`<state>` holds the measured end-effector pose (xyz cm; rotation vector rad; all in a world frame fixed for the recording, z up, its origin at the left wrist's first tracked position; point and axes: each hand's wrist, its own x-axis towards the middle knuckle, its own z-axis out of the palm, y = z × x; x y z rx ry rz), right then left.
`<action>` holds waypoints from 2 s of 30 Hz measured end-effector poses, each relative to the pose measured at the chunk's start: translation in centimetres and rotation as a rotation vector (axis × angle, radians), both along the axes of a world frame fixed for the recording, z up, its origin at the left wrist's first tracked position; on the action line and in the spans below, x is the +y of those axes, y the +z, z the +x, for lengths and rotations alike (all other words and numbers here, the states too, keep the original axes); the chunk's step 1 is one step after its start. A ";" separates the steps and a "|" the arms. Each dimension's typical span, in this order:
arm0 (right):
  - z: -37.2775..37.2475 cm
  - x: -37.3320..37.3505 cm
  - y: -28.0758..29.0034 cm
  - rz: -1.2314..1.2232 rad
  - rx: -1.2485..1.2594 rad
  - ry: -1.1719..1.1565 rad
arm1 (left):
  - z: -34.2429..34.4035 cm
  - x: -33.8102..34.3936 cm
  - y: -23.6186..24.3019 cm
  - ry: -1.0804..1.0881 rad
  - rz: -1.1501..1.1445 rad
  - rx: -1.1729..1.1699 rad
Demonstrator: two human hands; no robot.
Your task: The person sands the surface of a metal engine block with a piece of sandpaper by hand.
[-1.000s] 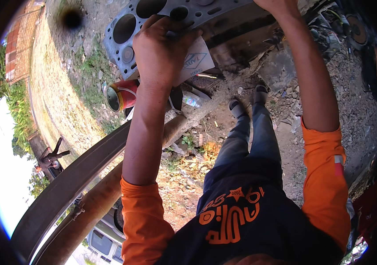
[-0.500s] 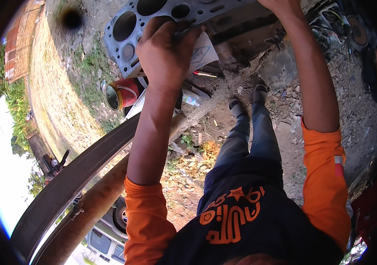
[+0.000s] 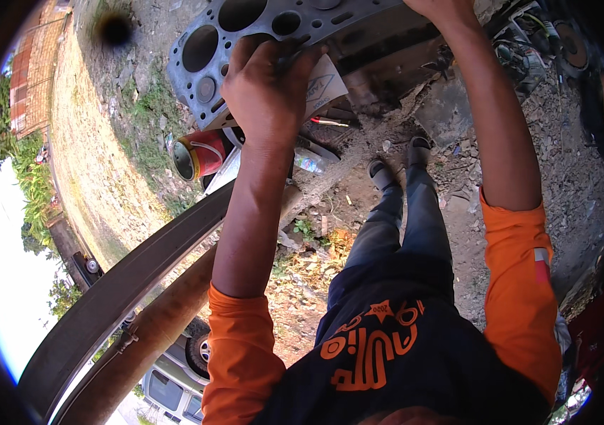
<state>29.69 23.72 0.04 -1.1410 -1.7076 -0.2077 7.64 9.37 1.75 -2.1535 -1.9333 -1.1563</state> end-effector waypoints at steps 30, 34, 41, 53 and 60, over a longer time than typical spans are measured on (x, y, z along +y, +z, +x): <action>0.1 -0.3 0.8 -0.033 0.017 0.048 | 0.1 -0.5 0.1 0.009 0.000 0.030; 0.2 -0.6 1.2 -0.124 0.025 0.087 | -1.1 -0.2 0.5 -0.076 -0.044 0.027; -0.1 -0.5 1.0 -0.028 0.020 0.077 | 0.5 -0.4 0.5 0.038 -0.038 -0.028; -0.1 -0.5 0.9 -0.031 0.044 0.068 | 0.2 -0.2 0.9 0.009 -0.065 0.006; 0.0 -0.4 1.0 -0.010 0.022 0.070 | -0.2 0.0 1.1 -0.006 -0.092 -0.004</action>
